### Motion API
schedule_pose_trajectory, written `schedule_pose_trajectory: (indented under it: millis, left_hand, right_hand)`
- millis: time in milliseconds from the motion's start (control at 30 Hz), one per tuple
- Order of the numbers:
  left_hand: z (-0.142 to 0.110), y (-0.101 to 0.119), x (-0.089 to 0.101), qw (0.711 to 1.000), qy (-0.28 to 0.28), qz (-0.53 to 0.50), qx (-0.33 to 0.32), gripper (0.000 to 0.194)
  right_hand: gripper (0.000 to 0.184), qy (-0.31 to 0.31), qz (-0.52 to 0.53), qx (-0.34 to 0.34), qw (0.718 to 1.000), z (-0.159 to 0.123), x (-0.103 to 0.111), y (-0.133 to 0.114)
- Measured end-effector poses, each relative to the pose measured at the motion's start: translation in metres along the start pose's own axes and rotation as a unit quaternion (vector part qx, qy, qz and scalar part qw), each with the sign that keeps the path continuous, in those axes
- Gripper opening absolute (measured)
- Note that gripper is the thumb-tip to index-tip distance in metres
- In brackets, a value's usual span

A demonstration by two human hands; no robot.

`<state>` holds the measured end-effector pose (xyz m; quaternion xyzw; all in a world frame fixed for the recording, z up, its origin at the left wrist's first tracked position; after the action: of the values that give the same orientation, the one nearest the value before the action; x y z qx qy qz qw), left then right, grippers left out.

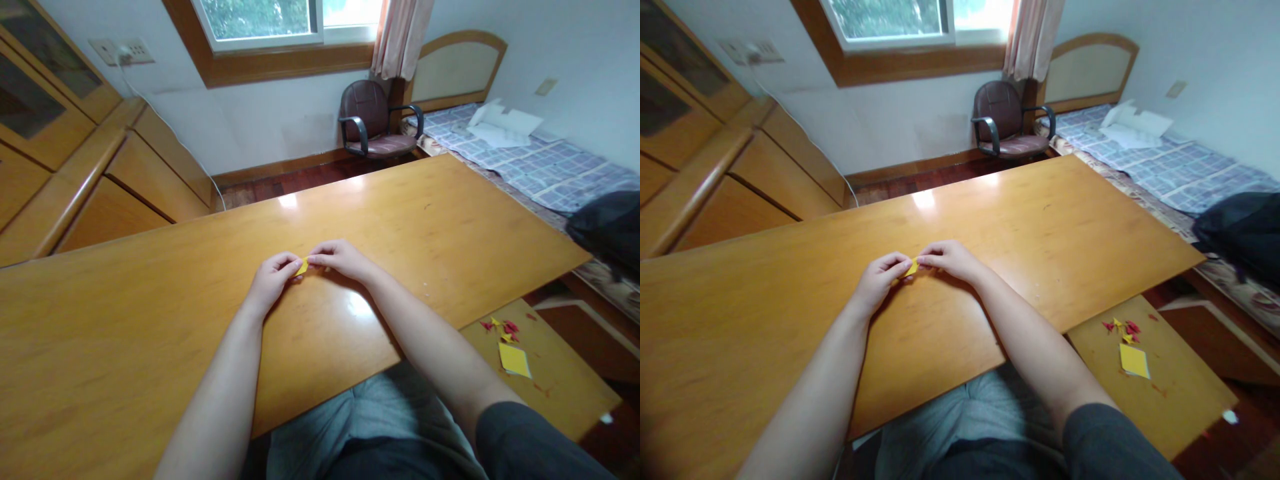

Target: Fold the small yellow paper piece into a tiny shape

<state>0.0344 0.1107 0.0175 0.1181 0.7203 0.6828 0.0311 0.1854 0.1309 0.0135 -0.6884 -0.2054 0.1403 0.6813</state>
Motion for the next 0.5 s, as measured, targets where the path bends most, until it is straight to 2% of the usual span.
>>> schedule_pose_trajectory:
  millis: [500]
  left_hand:
    - [-0.0002, 0.0008, -0.0012, 1.000, 0.006, 0.014, -0.008, 0.029]
  right_hand:
    - [0.030, 0.016, 0.011, -0.012, 1.000, 0.0000, 0.0018, -0.0002]
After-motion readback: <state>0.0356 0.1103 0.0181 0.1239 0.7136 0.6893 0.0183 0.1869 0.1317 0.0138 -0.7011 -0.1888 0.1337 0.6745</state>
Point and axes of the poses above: each hand's wrist, its own z-axis towards the middle knuckle, its own x-axis out of the back of the hand, y = z × x, the point moved 7 cm from there along z, towards the middle knuckle, and after that the axes turned 1 degree about -x, right-handed, at the moved point
